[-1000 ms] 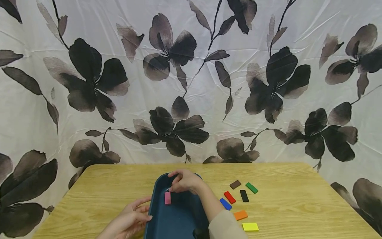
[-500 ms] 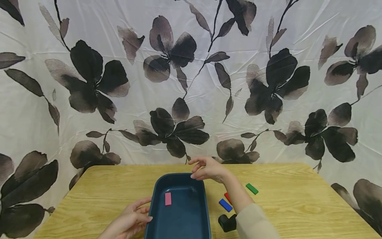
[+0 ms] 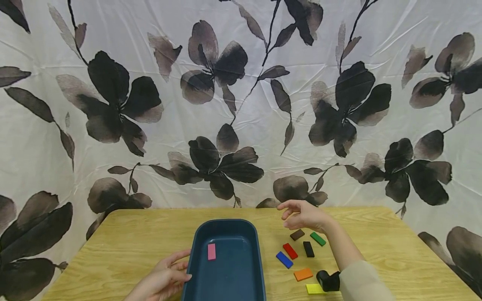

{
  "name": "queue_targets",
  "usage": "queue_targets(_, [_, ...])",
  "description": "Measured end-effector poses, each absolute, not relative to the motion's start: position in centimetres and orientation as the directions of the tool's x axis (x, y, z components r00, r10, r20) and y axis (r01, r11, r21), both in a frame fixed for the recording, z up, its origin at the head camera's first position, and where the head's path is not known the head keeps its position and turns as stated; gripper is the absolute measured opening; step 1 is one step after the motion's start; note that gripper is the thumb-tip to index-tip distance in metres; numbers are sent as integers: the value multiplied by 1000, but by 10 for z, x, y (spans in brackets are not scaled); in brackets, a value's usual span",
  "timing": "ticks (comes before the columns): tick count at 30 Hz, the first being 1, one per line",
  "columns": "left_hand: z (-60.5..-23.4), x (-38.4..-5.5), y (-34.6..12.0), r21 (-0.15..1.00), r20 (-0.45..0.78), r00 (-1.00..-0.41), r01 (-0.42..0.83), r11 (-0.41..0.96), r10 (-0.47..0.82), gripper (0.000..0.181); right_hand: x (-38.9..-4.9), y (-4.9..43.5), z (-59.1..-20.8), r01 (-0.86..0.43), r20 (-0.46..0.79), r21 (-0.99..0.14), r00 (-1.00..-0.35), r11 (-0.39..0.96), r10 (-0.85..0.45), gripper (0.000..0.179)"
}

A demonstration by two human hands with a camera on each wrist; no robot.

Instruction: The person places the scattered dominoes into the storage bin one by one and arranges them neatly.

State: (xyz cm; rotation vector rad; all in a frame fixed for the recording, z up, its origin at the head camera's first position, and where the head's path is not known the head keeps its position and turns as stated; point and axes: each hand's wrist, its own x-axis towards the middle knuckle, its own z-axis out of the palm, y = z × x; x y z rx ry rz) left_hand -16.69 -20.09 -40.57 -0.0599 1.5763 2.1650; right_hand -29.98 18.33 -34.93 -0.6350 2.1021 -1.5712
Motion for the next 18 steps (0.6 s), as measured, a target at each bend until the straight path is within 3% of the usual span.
queue_targets(18, [-404, -166, -202, 869, -291, -879, -408, -279, 379, 72, -295, 260, -374, -138, -81, -933, -817, 331, -570, 57])
